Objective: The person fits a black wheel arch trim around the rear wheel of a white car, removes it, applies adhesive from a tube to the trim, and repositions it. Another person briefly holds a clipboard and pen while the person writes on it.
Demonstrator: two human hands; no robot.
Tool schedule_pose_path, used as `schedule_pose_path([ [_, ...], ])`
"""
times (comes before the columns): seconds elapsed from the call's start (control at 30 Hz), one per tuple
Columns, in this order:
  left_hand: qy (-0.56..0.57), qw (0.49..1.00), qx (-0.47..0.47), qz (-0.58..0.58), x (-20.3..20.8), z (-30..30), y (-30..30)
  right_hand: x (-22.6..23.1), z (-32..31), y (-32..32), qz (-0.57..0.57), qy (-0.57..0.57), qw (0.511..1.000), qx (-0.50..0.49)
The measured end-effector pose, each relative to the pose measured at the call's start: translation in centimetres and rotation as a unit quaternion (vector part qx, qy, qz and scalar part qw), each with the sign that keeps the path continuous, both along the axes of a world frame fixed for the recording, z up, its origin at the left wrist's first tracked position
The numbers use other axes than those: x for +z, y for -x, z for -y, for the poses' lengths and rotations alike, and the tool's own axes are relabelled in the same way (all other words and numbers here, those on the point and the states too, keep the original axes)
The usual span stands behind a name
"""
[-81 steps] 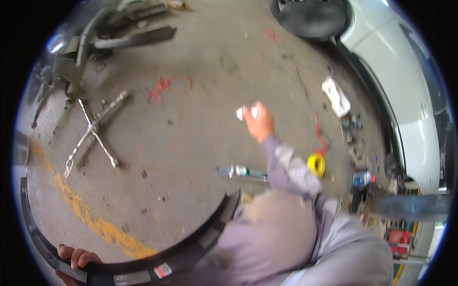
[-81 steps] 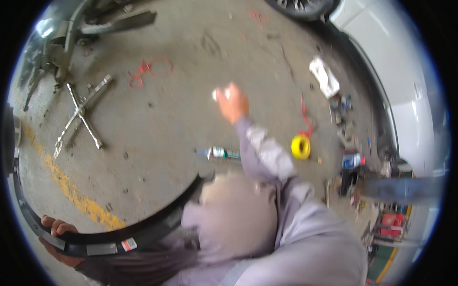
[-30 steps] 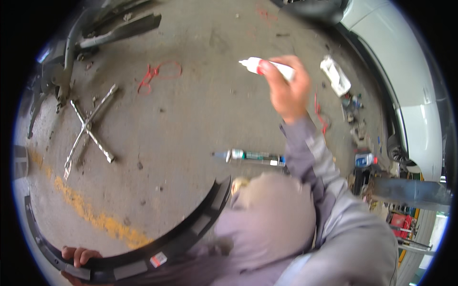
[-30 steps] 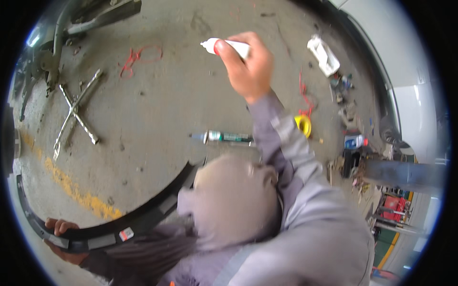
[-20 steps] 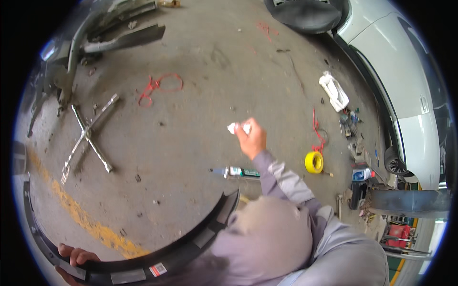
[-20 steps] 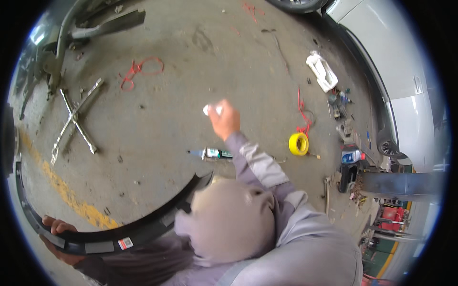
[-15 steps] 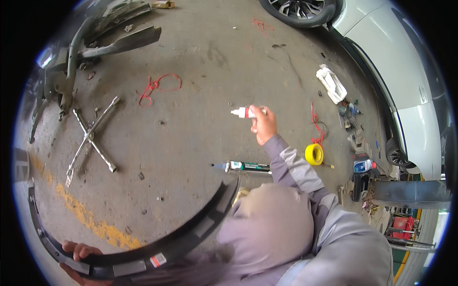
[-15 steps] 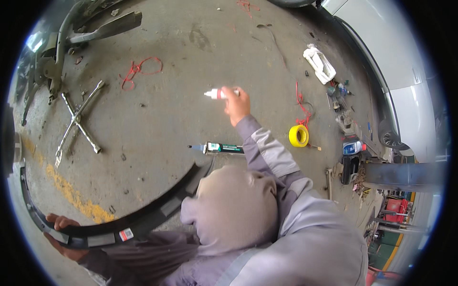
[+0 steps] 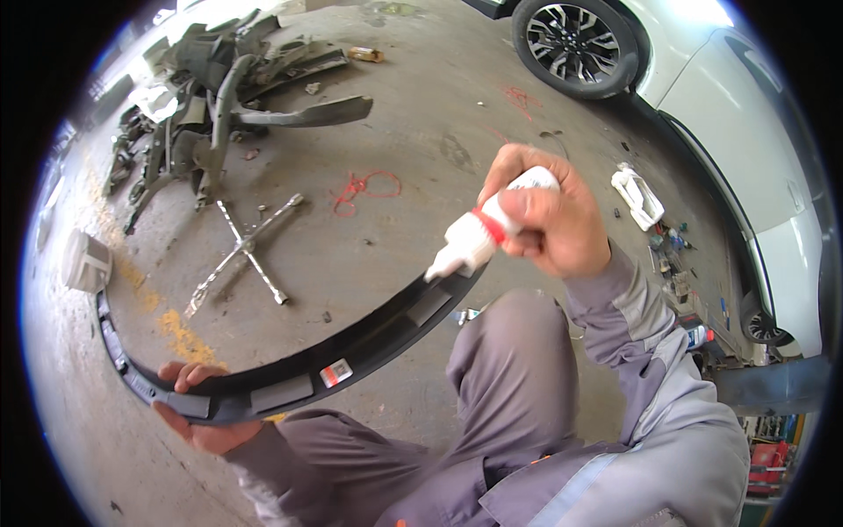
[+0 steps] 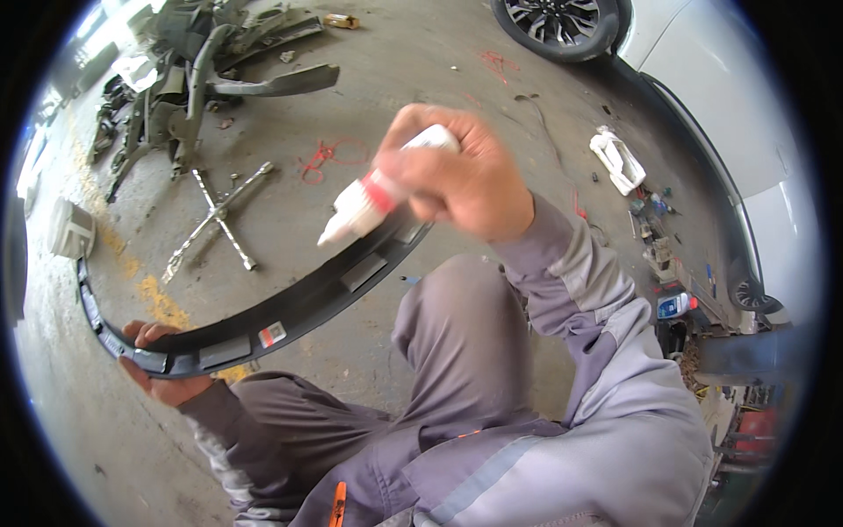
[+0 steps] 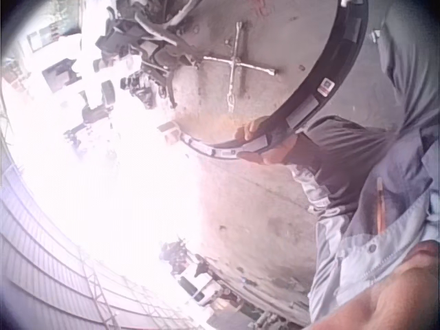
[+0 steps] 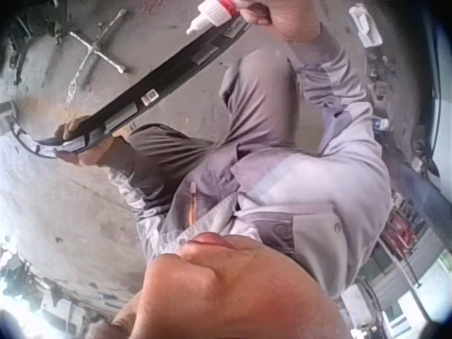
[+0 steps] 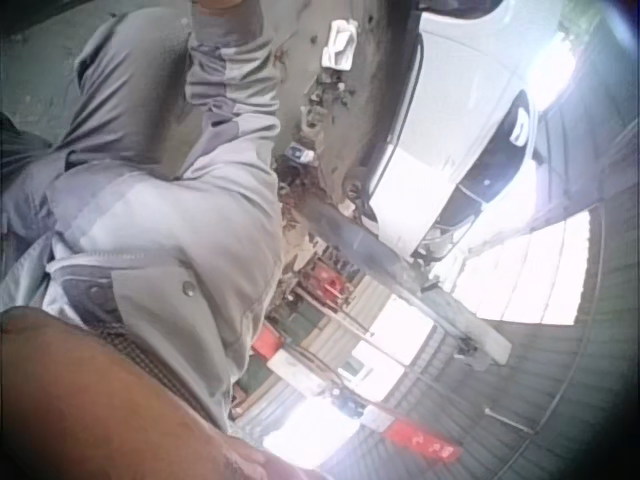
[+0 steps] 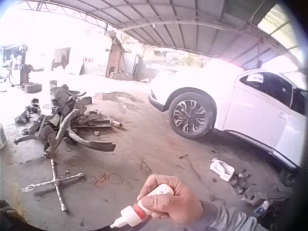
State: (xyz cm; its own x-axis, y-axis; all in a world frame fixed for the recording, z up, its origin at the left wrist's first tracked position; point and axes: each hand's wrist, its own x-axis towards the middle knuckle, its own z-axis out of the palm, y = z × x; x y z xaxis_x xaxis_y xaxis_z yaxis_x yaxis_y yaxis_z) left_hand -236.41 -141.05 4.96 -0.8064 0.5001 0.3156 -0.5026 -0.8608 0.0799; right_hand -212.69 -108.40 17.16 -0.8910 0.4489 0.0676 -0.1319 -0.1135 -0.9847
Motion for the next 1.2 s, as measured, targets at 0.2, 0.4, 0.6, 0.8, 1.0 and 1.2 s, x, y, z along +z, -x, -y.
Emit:
schedule_pose_path([
  [0.2, -0.091, 0.996, 0.013, 0.015, 2.2, -3.5, -2.2, 3.6, 7.4, 3.4, 0.000, -0.088, 0.994, 0.059],
  [0.4, -0.070, 0.997, -0.036, -0.006, 1.3, -4.7, -4.6, 2.4, 9.9, 4.4, 0.026, -0.105, 0.989, 0.105],
  [0.6, -0.064, 0.997, -0.044, 0.006, 0.3, -4.4, -4.4, 1.7, 11.1, 4.9, 0.118, -0.177, 0.967, 0.139],
  [0.8, -0.058, 0.997, -0.050, 0.019, 0.1, -4.5, -4.2, 1.9, 11.7, 6.6, 0.127, -0.348, 0.917, 0.152],
  [1.0, -0.066, 0.996, -0.057, 0.025, 0.0, -4.5, -3.9, 2.0, 12.6, 7.8, 0.115, -0.389, 0.901, 0.156],
  [1.2, -0.073, 0.995, -0.065, 0.023, -0.1, -4.3, -3.9, 1.9, 12.7, 8.0, 0.099, -0.423, 0.887, 0.156],
])
